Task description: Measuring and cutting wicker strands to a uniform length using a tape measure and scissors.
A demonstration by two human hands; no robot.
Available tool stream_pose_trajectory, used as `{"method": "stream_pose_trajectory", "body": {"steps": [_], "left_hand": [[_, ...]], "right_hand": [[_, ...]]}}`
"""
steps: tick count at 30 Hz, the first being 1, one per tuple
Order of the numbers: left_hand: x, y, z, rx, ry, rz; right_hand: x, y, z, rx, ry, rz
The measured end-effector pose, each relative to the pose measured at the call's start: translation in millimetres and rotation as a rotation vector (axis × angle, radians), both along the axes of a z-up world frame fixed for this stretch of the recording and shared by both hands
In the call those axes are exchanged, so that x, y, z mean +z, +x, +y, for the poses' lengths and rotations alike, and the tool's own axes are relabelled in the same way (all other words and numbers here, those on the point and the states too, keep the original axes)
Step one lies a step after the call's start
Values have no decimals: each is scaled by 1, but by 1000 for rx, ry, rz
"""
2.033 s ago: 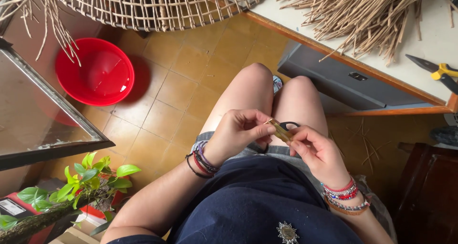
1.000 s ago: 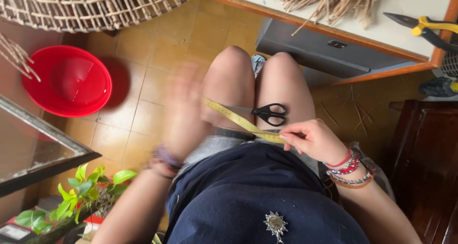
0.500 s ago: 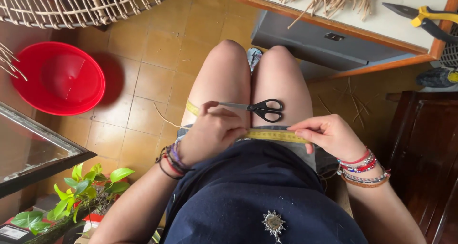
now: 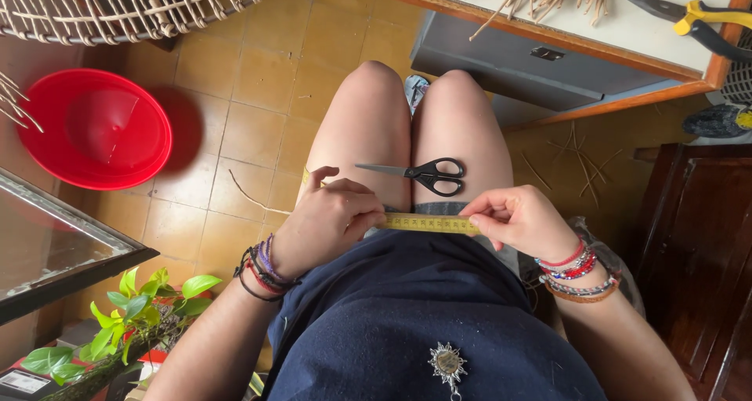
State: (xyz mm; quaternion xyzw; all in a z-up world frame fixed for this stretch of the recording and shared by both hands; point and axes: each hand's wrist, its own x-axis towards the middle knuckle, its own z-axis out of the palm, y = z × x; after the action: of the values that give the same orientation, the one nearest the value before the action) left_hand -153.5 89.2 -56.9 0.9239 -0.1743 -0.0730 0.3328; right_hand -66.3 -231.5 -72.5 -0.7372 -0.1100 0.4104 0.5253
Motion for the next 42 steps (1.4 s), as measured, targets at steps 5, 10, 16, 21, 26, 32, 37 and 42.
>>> {"method": "stream_pose_trajectory", "body": {"steps": [5, 10, 16, 21, 26, 32, 37, 42], "left_hand": [[6, -5, 5, -13, 52, 111], [-14, -8, -7, -30, -44, 185], [-37, 9, -69, 113, -52, 31], [-40, 28, -66, 271, 16, 88], [-64, 50, -58, 526, -129, 162], [-35, 67, -43, 582, -506, 205], [-23, 68, -25, 578, -462, 180], [-7, 63, -30, 486, -434, 204]], "right_hand": [[5, -11, 15, -11, -77, -77], [-15, -20, 27, 104, -296, -433], [2, -13, 46, 220, -305, -692], [26, -2, 44, 104, -273, -1160], [-11, -10, 43, 250, -432, -1267], [-64, 16, 56, 526, -557, -1198], [-20, 28, 48, 482, -648, -766], [-12, 12, 15, 199, -327, -144]]}}
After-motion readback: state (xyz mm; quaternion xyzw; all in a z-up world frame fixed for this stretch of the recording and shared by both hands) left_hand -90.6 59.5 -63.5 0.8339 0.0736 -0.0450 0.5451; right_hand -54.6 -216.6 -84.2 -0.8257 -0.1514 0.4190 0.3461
